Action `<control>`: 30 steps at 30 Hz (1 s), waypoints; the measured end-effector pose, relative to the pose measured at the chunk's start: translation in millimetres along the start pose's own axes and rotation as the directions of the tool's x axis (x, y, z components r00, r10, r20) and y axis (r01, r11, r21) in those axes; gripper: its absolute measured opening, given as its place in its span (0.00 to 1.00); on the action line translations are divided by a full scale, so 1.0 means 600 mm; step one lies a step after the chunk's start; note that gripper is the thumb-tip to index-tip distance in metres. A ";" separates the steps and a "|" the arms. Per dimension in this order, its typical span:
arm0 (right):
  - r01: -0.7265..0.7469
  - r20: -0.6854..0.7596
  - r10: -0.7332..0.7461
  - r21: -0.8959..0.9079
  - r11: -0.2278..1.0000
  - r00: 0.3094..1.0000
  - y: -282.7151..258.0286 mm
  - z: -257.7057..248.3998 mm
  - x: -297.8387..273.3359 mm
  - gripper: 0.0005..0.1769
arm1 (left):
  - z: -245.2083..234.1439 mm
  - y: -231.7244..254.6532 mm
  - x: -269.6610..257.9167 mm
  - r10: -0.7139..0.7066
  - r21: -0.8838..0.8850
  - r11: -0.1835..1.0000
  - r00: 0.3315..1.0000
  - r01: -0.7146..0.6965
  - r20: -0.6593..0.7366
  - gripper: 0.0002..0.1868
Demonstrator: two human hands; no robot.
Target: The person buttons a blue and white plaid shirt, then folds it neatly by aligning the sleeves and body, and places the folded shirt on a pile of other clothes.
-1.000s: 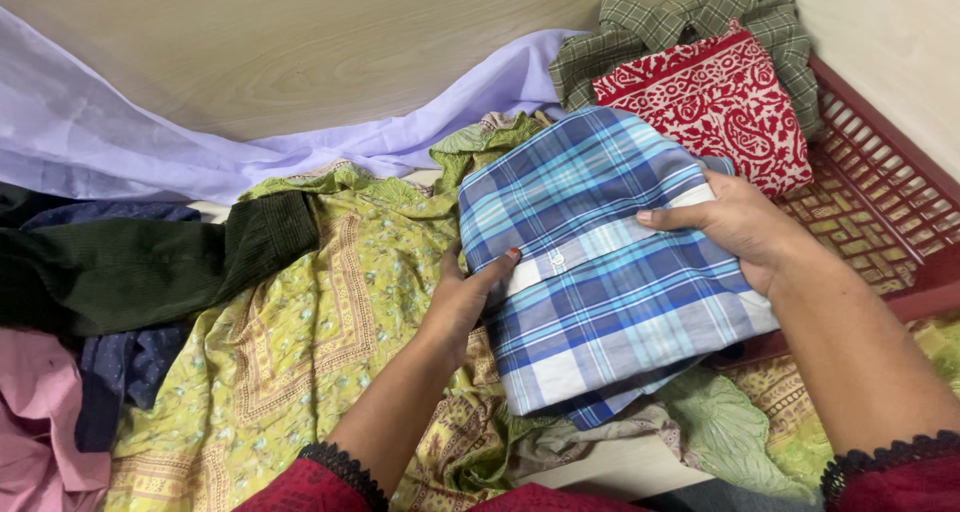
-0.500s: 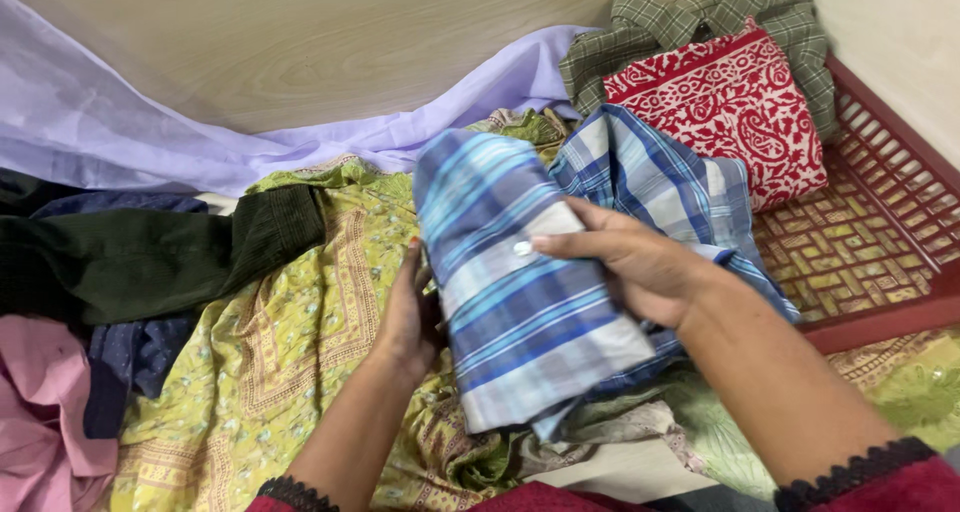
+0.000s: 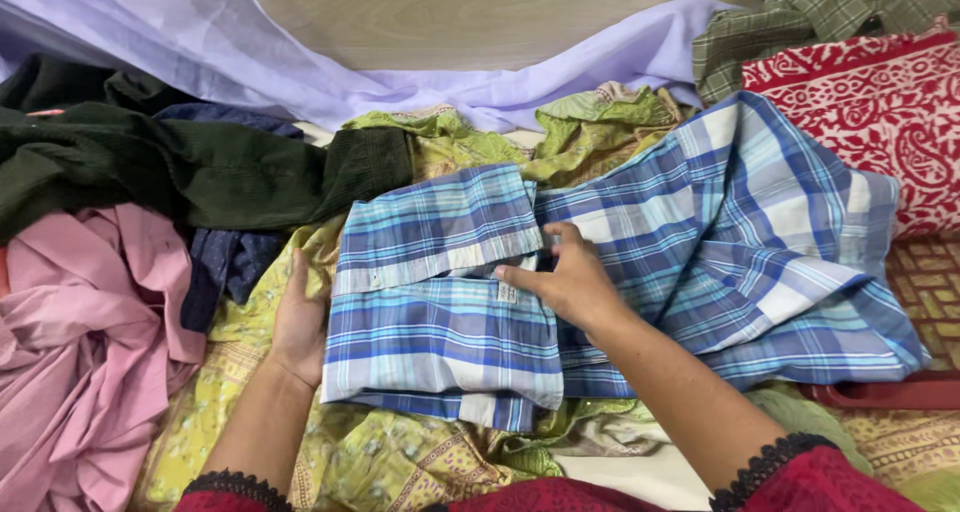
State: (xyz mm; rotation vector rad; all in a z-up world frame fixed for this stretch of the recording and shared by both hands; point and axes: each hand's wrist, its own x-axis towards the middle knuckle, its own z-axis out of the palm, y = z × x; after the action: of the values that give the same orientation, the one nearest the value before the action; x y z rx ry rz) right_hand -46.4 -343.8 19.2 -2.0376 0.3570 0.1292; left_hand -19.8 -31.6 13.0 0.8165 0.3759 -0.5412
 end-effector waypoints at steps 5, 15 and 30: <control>-0.199 0.303 0.153 0.126 0.972 0.941 0.007 0.025 -0.003 0.64 | -0.003 0.015 -0.012 0.031 0.422 0.906 0.992 0.026 -0.126 0.45; -0.289 0.403 0.117 0.399 0.870 0.908 -0.011 0.059 -0.004 0.52 | 0.032 0.017 -0.009 0.100 0.640 0.761 0.954 0.109 -0.281 0.48; -0.142 0.322 -0.048 0.540 0.830 0.945 -0.034 -0.062 -0.007 0.26 | 0.055 0.002 0.020 0.318 0.811 0.583 0.933 -0.051 -0.170 0.53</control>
State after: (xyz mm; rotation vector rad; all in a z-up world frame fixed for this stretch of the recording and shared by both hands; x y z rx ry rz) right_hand -46.3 -366.9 54.9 -1.3921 0.2033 0.3459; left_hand -5.7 -59.7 28.5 1.8288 0.3067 -0.3658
